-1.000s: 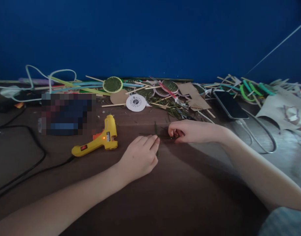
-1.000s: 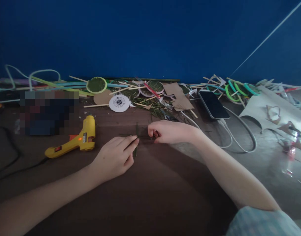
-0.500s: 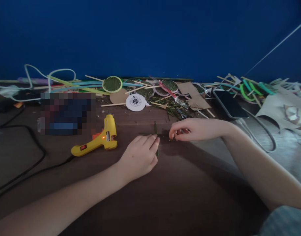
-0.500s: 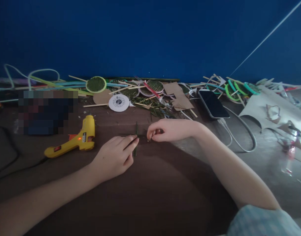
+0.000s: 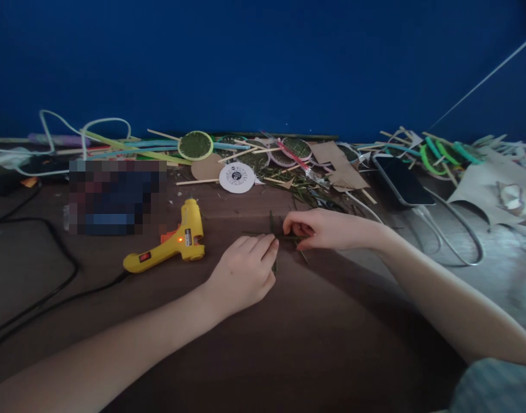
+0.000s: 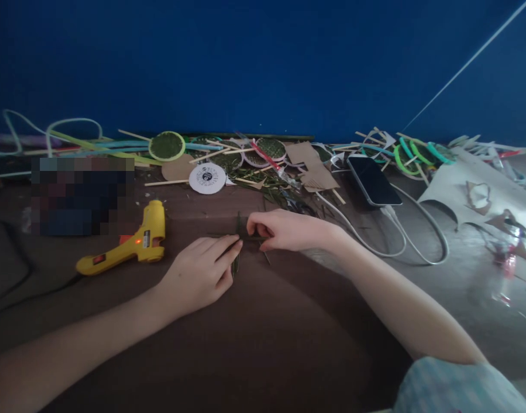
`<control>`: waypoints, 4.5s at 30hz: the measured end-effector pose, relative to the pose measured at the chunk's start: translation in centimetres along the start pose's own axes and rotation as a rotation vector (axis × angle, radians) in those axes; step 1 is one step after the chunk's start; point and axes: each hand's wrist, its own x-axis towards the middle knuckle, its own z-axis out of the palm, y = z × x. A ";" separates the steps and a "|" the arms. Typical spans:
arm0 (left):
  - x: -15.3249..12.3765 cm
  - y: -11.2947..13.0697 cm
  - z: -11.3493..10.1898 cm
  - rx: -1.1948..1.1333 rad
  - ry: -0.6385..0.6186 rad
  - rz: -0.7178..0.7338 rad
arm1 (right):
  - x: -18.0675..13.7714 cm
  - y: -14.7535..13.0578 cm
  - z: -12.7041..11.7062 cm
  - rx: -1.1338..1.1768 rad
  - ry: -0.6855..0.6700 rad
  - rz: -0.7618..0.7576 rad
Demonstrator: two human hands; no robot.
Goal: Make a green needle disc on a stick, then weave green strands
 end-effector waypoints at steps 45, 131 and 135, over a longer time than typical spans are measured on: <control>0.1 -0.1 -0.5 0.008 -0.047 0.021 | 0.9 0.2 1.5 0.088 0.245 -0.050; 0.5 -0.6 -0.5 0.019 -0.051 0.075 | 2.5 0.0 2.9 -0.003 0.463 0.129; 0.6 -0.6 -0.5 0.018 -0.069 0.082 | 2.5 -0.1 3.0 -0.013 0.478 0.128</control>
